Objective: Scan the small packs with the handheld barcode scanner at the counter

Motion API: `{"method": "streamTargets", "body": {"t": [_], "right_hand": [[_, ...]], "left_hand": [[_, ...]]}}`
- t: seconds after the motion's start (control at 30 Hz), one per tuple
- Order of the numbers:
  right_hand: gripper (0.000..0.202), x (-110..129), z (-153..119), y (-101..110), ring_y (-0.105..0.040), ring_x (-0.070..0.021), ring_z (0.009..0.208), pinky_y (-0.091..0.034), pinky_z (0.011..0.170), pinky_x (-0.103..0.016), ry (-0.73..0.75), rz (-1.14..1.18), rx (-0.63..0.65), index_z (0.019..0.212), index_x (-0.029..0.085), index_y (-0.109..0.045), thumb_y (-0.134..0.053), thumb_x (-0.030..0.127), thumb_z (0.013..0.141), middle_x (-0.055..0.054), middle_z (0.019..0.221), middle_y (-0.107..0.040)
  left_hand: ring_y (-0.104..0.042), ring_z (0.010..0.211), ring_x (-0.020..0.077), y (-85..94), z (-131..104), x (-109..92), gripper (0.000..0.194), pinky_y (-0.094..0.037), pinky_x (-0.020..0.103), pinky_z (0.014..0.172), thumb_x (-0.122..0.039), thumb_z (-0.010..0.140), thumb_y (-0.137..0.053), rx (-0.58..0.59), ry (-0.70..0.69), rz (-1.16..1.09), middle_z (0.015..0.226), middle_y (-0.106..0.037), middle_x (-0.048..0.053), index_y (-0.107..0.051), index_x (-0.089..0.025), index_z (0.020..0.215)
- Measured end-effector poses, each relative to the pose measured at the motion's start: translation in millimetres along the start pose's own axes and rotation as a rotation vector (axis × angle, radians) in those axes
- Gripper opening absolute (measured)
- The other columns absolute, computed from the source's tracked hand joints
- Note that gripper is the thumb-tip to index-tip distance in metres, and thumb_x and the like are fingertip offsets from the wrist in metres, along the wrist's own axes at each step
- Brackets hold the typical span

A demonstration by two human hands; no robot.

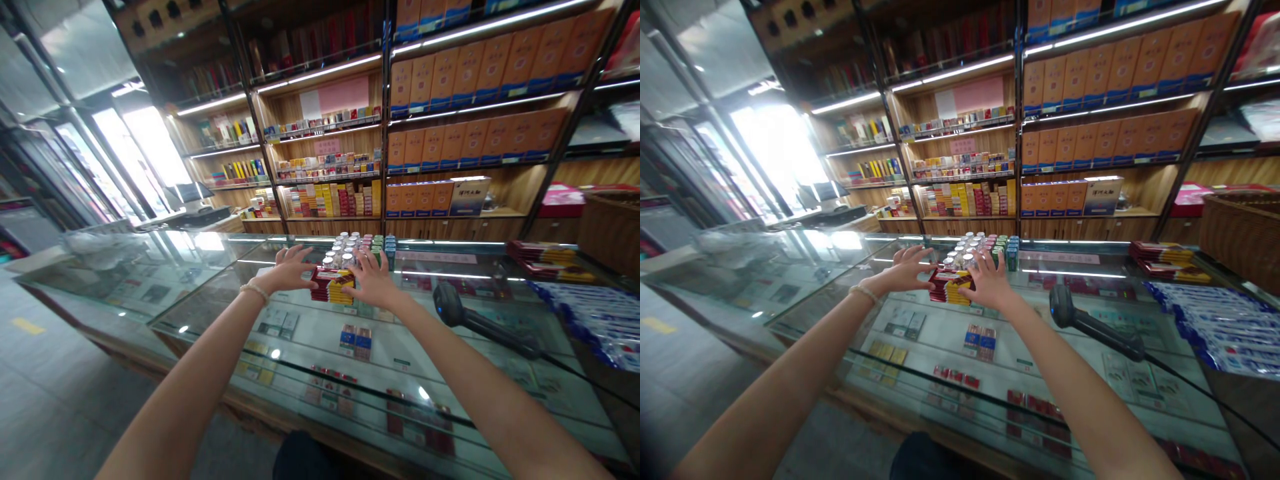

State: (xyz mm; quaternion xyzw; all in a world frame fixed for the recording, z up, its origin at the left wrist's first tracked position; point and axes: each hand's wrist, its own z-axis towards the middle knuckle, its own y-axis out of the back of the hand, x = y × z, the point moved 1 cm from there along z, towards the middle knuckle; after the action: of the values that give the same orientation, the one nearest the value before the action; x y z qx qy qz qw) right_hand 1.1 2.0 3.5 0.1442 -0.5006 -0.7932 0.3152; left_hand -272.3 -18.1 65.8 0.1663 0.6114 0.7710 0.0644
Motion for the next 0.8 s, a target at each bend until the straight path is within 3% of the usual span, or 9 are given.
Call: {"method": "streamTargets", "body": {"t": [0.17,0.37,0.53,0.8], "right_hand": [[0.081,0,-5,1,-0.015,-0.0374,0.161,-0.003,0.126,-0.069,-0.031,-0.05,-0.097,0.147,0.015,-0.057,-0.051,0.075,0.093,-0.021,0.174,-0.021],[0.061,3,-20,3,-0.018,-0.0374,0.161,0.0,0.126,-0.067,-0.015,-0.081,-0.201,0.116,0.013,-0.074,-0.051,0.067,0.097,-0.023,0.171,-0.027],[0.054,8,-24,-1,-0.022,-0.0356,0.159,-0.002,0.127,-0.066,0.005,-0.061,-0.202,0.116,0.015,-0.075,-0.049,0.06,0.101,-0.02,0.17,-0.033],[0.053,10,-24,-3,-0.023,-0.0352,0.159,-0.001,0.128,-0.065,0.011,-0.061,-0.186,0.122,0.016,-0.074,-0.052,0.059,0.1,-0.02,0.169,-0.034]], "left_hand": [[-0.033,0.154,0.0399,-12.9,-10,-2,0.061,-0.02,0.064,0.126,-0.07,0.077,-0.076,-0.111,0.056,-0.006,0.161,-0.05,0.011,-0.075,-0.036,0.128],[-0.036,0.152,0.0415,-23.0,-26,-13,0.041,-0.013,0.067,0.126,-0.064,0.082,-0.075,-0.227,0.125,0.009,0.157,-0.055,0.009,-0.082,-0.037,0.113],[-0.037,0.152,0.0422,-22.1,-29,-17,0.029,-0.015,0.072,0.124,-0.058,0.088,-0.071,-0.217,0.118,0.006,0.155,-0.057,0.008,-0.084,-0.038,0.104],[-0.037,0.152,0.0405,-25.1,-28,-14,0.028,-0.016,0.069,0.125,-0.057,0.086,-0.072,-0.217,0.109,0.014,0.154,-0.059,0.007,-0.084,-0.039,0.104]]}}
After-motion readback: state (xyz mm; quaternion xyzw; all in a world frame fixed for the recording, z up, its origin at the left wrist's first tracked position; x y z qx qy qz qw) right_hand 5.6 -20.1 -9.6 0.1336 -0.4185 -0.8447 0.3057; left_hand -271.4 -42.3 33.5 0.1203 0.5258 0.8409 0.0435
